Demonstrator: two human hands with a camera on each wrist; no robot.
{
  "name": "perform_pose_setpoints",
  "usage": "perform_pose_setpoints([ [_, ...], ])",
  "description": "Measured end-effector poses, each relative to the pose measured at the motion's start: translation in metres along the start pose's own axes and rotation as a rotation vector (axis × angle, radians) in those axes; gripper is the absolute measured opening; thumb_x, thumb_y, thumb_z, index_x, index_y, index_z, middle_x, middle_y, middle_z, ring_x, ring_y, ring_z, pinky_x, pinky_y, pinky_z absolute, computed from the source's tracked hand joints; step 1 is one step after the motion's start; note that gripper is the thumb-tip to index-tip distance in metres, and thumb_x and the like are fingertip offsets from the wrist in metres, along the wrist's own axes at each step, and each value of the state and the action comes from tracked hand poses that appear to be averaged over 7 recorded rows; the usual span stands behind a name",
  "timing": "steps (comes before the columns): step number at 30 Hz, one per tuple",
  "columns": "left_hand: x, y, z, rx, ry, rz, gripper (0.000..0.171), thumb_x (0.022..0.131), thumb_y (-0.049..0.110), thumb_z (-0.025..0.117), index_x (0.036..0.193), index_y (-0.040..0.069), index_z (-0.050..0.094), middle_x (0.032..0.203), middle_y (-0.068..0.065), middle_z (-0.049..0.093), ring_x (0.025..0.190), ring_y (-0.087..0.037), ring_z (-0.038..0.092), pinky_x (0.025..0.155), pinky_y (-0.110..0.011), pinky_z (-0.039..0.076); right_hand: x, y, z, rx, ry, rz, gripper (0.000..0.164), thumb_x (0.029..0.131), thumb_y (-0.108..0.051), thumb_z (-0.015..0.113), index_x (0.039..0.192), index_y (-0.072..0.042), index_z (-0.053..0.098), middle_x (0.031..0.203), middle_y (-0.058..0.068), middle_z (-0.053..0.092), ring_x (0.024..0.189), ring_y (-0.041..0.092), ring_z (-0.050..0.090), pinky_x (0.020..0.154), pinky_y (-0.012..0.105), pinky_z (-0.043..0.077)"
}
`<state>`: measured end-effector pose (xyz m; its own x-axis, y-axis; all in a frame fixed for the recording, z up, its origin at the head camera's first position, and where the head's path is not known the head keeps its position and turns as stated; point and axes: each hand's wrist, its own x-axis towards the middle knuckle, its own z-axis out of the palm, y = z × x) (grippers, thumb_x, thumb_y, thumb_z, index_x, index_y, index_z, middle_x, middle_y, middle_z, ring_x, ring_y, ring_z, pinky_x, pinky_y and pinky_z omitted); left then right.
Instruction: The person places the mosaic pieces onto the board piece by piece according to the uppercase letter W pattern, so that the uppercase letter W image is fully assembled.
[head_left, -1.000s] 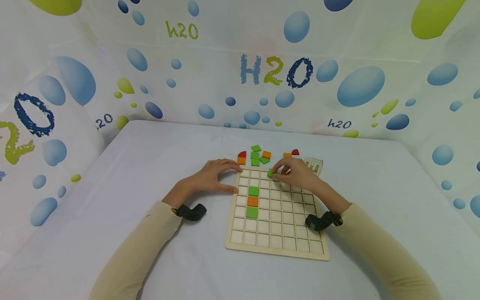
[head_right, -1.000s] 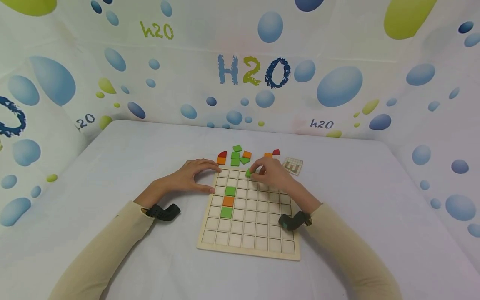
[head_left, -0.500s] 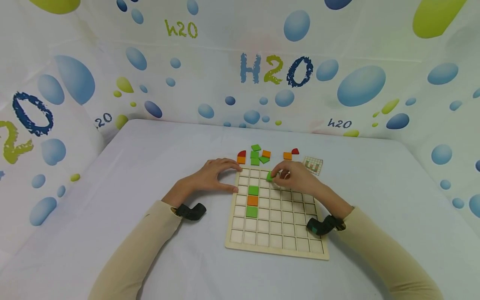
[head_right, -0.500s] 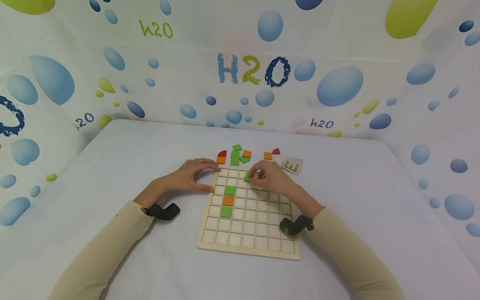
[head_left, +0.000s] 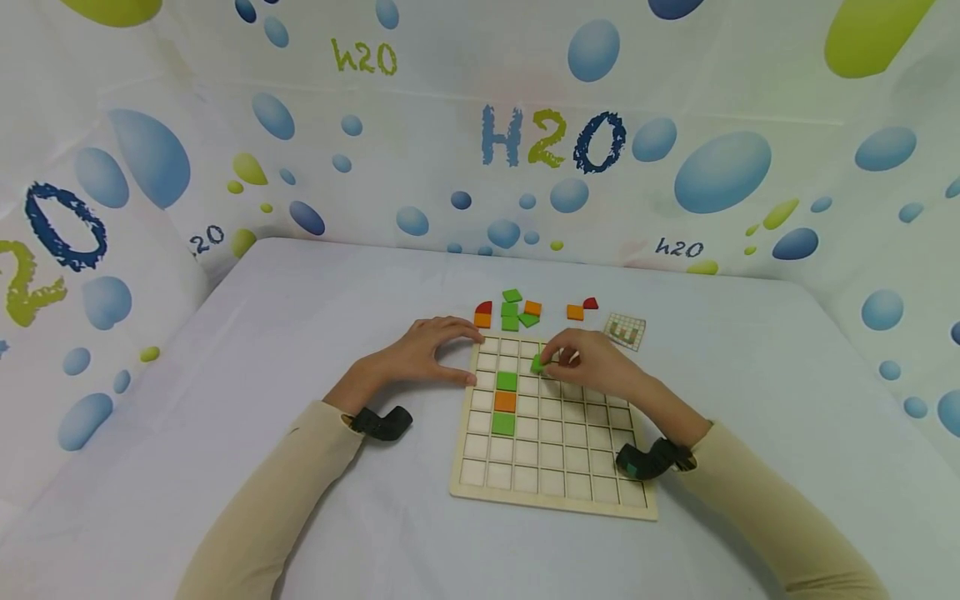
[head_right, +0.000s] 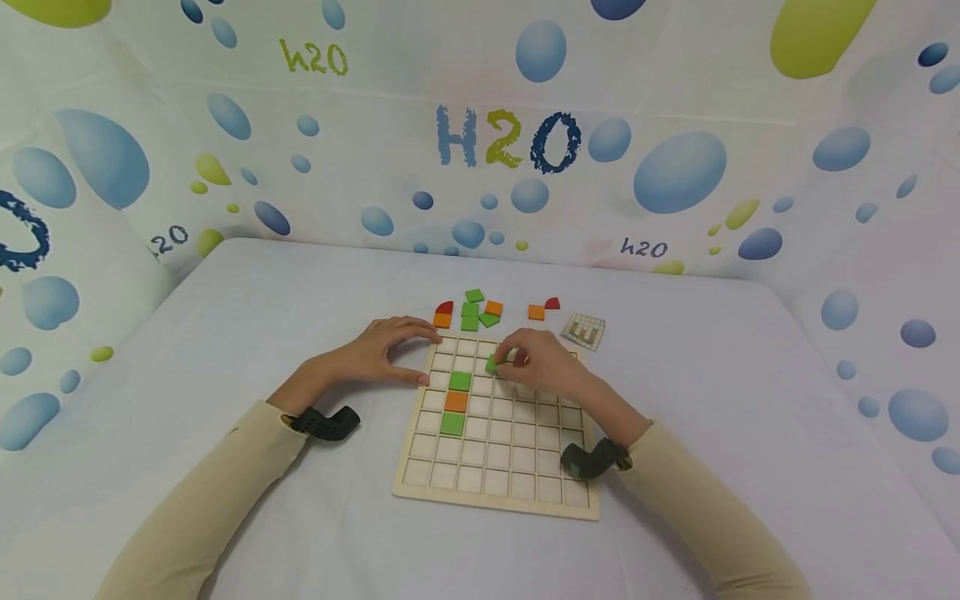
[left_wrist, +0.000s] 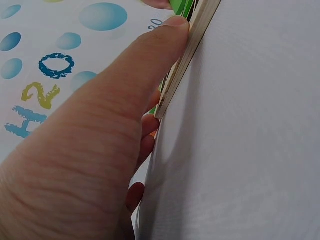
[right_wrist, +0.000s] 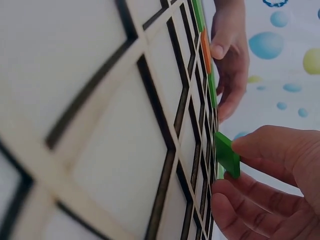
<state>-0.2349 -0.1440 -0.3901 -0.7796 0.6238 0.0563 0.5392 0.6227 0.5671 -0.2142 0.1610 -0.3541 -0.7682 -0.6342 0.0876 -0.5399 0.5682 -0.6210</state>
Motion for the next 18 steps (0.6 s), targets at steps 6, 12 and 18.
perform_pose_setpoints([
  [6,-0.0002,-0.0004,0.0001,0.000,-0.002,-0.001,0.060,0.081,0.042,0.076,0.133,0.020,0.057,0.146,-0.005,0.045,0.140,-0.024,0.033,0.110,-0.053,0.018,-0.0026,-0.0020,0.0019,0.005,-0.001,-0.013,0.010,0.088,-0.004,0.069,0.098,-0.003,0.071,0.093,0.006,0.065,0.074,0.015,0.060,0.069,0.027,0.052],
  [12,-0.0004,-0.0004,-0.0002,-0.006,0.002,0.014,0.059,0.082,0.041,0.076,0.134,0.020,0.057,0.146,-0.005,0.046,0.139,-0.024,0.034,0.110,-0.053,0.018,-0.0044,-0.0025,0.0020,0.000,-0.001,-0.028,0.009,0.089,-0.003,0.069,0.098,-0.003,0.071,0.094,0.007,0.065,0.074,0.016,0.060,0.068,0.026,0.051],
  [18,0.0004,-0.0007,0.0001,0.000,-0.002,0.010,0.060,0.082,0.042,0.076,0.134,0.019,0.057,0.146,-0.006,0.045,0.140,-0.025,0.033,0.110,-0.054,0.018,-0.0052,-0.0031,0.0017,0.009,-0.004,-0.035,0.010,0.088,-0.002,0.069,0.098,-0.002,0.071,0.095,0.008,0.065,0.075,0.016,0.062,0.069,0.026,0.053],
])
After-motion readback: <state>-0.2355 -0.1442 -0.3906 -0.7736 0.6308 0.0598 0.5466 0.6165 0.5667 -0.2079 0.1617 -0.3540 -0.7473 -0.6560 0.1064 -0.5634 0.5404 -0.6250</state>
